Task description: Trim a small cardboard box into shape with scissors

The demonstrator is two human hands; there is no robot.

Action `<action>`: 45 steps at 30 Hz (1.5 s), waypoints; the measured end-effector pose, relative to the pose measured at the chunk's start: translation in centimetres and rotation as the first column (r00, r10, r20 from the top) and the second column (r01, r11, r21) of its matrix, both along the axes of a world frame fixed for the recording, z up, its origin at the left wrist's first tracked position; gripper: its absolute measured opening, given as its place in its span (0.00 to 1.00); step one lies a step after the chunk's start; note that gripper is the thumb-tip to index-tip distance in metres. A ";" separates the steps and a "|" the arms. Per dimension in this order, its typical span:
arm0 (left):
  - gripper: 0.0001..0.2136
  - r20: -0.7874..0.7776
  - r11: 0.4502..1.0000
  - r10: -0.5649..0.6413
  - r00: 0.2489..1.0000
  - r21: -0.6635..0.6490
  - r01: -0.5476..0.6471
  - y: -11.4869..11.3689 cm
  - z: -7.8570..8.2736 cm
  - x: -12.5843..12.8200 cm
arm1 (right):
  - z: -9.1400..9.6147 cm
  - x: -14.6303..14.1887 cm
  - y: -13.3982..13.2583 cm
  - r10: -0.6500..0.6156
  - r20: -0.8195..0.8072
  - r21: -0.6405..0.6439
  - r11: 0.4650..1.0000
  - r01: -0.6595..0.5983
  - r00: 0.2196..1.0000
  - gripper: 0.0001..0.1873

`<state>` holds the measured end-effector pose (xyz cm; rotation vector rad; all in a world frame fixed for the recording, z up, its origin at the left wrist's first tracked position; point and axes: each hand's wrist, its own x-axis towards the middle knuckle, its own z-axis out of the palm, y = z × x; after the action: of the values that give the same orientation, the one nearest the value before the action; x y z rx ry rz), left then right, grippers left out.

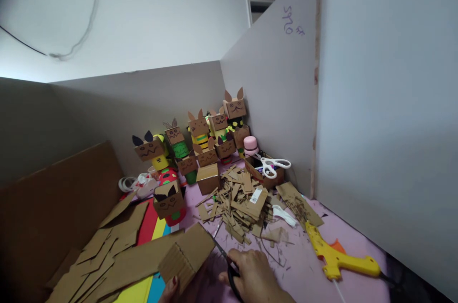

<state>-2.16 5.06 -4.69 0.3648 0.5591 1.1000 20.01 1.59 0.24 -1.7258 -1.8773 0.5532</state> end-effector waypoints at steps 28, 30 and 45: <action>0.35 0.237 0.974 -0.224 0.945 0.047 0.220 -0.4 0.3 0.0 | -2.6 -0.2 0.4 0.002 -0.270 0.074 0.997 0.019 0.963 0.16; 0.37 0.249 0.974 -0.221 0.943 0.017 0.224 -0.5 0.1 0.2 | -3.1 -0.4 0.0 0.041 -0.192 0.182 0.983 -0.005 0.981 0.18; 0.29 0.141 0.953 -0.301 0.943 0.031 0.300 -0.6 -0.3 0.3 | -2.3 0.5 -0.2 0.036 0.018 0.304 0.952 -0.040 0.999 0.18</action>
<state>-1.84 4.49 -4.94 0.3618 0.3556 0.8259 20.50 1.43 -2.05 -1.4970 -1.8937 0.2494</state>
